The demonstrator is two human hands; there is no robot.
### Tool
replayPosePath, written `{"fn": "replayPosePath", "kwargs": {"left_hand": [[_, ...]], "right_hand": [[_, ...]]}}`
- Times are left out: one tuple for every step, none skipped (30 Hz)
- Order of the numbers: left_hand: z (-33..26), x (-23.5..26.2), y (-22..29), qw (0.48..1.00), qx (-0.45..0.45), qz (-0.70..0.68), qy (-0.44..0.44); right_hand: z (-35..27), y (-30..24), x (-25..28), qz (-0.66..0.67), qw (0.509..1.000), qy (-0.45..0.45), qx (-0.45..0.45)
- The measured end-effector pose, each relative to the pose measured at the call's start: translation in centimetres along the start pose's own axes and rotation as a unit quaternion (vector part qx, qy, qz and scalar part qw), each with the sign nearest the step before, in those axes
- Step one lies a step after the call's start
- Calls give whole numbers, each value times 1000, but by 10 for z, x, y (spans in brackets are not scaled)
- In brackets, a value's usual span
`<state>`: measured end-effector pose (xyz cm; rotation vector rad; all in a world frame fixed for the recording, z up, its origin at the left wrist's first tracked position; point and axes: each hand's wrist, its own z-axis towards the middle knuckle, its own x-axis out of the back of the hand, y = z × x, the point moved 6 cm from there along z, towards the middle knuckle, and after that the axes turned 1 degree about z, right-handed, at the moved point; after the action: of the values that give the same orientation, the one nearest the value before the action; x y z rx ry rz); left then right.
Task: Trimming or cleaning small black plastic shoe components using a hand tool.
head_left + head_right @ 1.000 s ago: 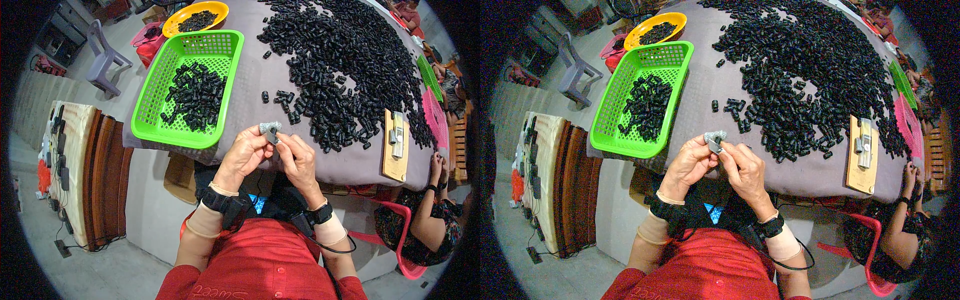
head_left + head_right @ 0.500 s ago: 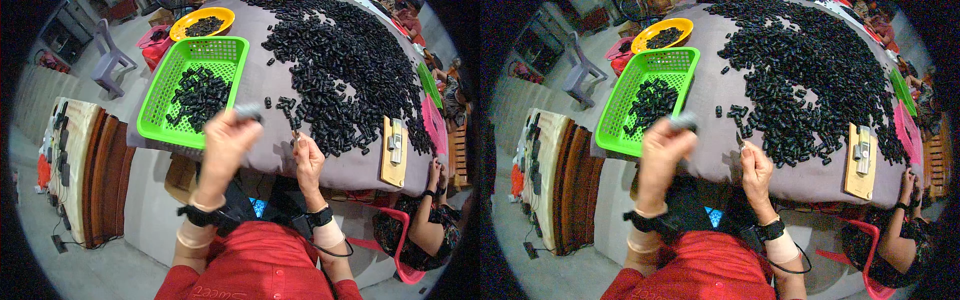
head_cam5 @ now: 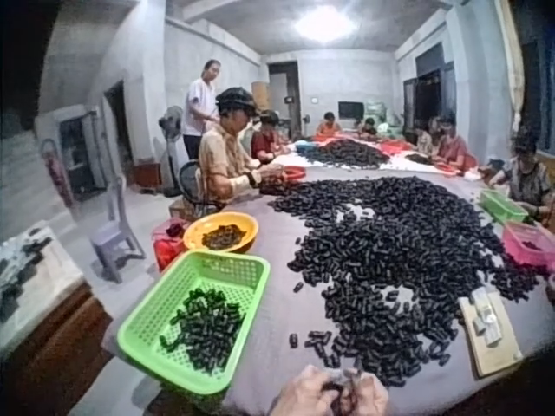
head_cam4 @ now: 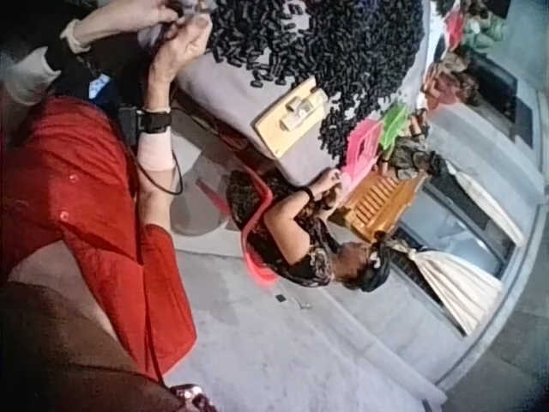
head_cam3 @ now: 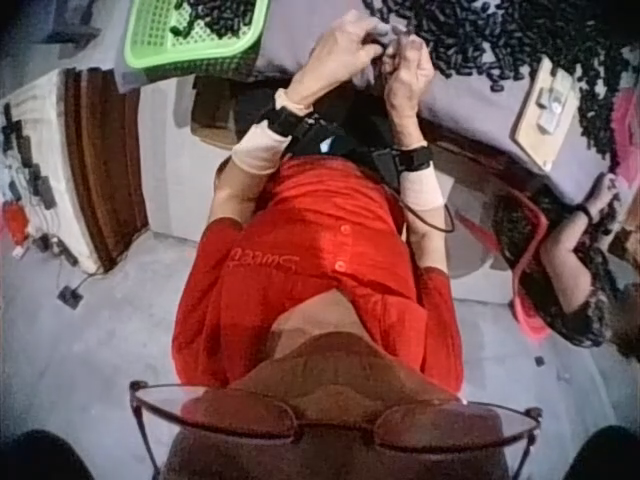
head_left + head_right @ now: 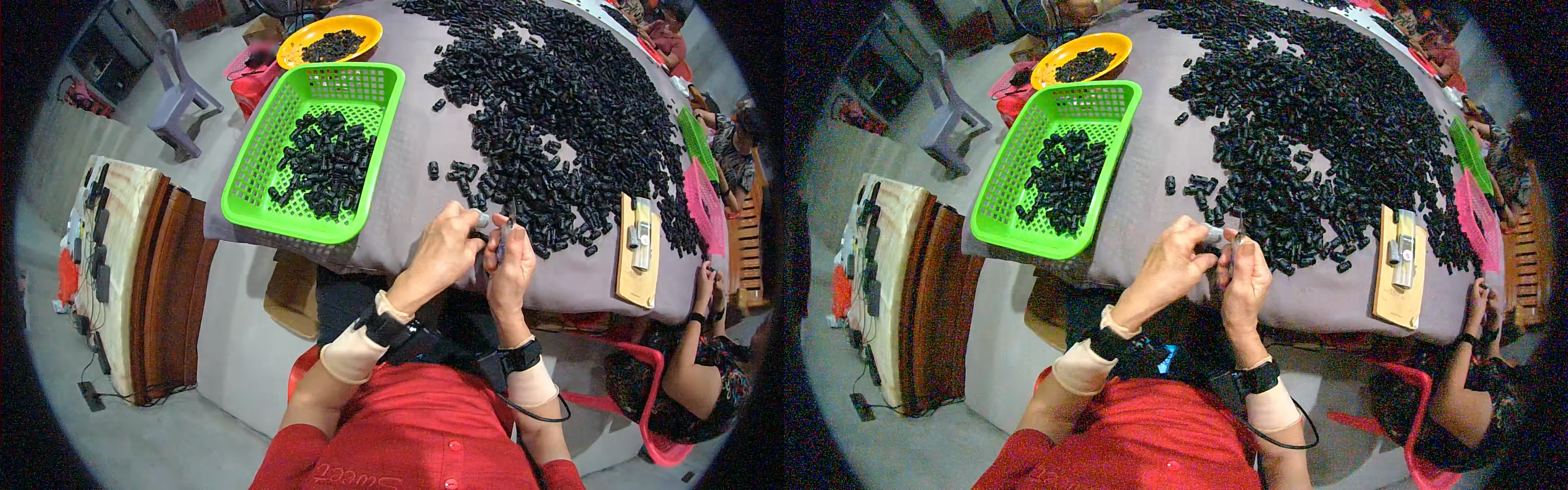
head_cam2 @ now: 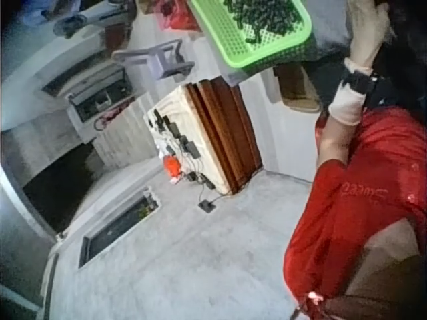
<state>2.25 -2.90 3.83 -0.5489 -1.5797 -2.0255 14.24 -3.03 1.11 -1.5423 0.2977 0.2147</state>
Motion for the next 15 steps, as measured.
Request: {"fn": "replayPosePath", "kwargs": {"left_hand": [[0,-5,-1,1000,0,-1,0],[0,-10,0,1000,-15,24,-1],[1,-13,0,998,-31,48,-2],[1,-15,-3,998,-32,47,-3],[3,-16,-7,999,-28,34,-1],[4,-16,-11,1000,-23,21,0],[4,-14,-15,999,-24,21,-1],[3,-7,-24,999,1,-24,22],[3,-1,-28,996,26,-69,43],[1,0,-26,996,26,-70,40],[-1,1,-20,999,1,-40,37],[-2,3,-13,999,-24,-9,35],[-3,3,-9,998,-55,-6,32],[-3,4,-10,998,-55,-6,31],[-3,4,-12,998,-62,-2,16]], "right_hand": [[0,1,0,16,1000,2,-1],[0,1,0,16,1000,2,-1],[0,1,1,-1,1000,-1,0],[0,1,1,-18,1000,-5,2],[1,1,0,-18,1000,-4,2],[0,2,0,-10,1000,-1,-3],[0,2,0,-2,1000,2,-8],[1,2,1,-2,1000,3,-9],[1,2,0,2,1000,-15,-10],[0,2,-1,6,999,-34,-12],[1,5,0,6,999,-32,-13],[4,6,2,-48,998,-26,13],[6,6,3,-102,994,-19,39],[5,6,3,-102,994,-18,39],[4,5,1,-126,991,-13,42]]}}
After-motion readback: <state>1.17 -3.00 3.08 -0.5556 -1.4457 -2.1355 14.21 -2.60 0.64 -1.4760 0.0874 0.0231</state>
